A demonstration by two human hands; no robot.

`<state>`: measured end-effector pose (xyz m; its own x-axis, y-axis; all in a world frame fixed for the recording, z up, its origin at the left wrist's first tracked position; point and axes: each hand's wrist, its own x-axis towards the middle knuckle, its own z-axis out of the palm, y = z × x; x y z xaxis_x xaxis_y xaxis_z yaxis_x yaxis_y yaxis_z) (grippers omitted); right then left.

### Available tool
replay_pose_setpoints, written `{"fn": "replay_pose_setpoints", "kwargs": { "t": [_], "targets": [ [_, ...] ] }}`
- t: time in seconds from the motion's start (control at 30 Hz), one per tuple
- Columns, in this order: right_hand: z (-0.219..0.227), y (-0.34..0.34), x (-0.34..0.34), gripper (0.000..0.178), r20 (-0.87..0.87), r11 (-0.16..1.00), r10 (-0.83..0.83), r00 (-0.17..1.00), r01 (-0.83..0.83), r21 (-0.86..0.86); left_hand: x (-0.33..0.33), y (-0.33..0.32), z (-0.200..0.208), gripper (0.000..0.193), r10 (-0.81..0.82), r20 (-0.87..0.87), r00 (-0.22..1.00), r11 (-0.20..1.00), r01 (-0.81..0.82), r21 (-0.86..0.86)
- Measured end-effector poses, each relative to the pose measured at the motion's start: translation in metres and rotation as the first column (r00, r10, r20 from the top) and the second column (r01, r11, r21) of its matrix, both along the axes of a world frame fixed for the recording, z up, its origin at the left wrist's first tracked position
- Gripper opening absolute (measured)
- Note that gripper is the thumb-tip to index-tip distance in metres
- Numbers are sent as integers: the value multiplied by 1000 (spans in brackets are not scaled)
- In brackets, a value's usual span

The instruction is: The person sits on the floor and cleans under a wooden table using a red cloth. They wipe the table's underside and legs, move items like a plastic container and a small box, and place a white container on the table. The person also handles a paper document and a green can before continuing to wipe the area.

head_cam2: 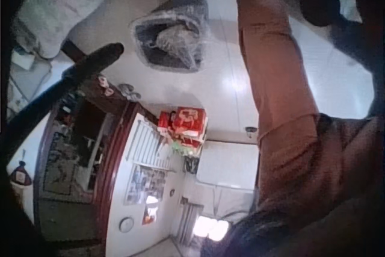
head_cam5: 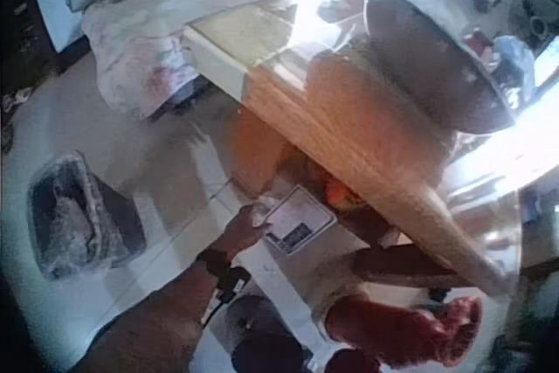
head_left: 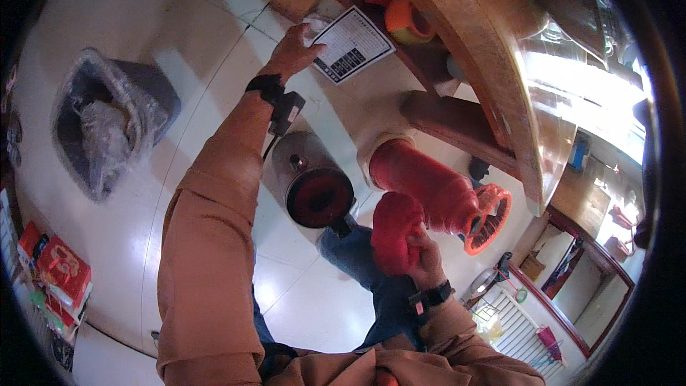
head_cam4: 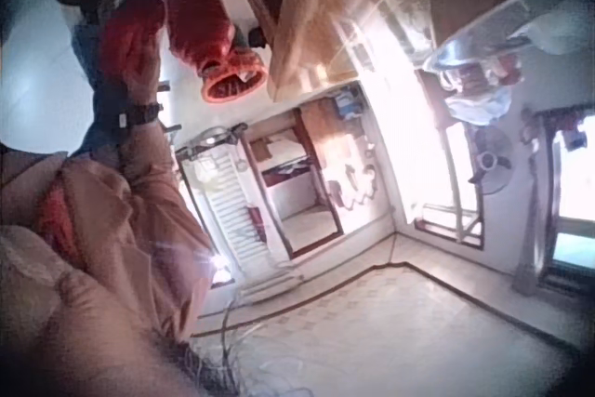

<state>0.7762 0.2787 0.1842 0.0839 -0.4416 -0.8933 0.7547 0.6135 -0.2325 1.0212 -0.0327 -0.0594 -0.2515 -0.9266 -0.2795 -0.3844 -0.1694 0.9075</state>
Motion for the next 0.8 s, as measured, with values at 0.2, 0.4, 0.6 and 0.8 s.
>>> {"fn": "replay_pose_setpoints", "kwargs": {
  "t": [0.2,0.4,0.6,0.8],
  "targets": [
    [2,-5,-4,61,-64,999,-44,997,43,-14,-62,-43,-39,91,-74,129,989,997,77,-21],
    [3,-9,1,59,-90,991,-82,993,72,-116,-81,-55,-53,65,-145,153,978,988,152,-37],
    [6,-15,10,65,-179,993,-36,983,15,-118,-70,-56,-46,32,-219,-87,972,964,229,134],
    [9,-29,23,60,-135,975,-17,991,-14,-221,-19,-21,-8,28,-81,-632,771,984,162,72]
  ]
}}
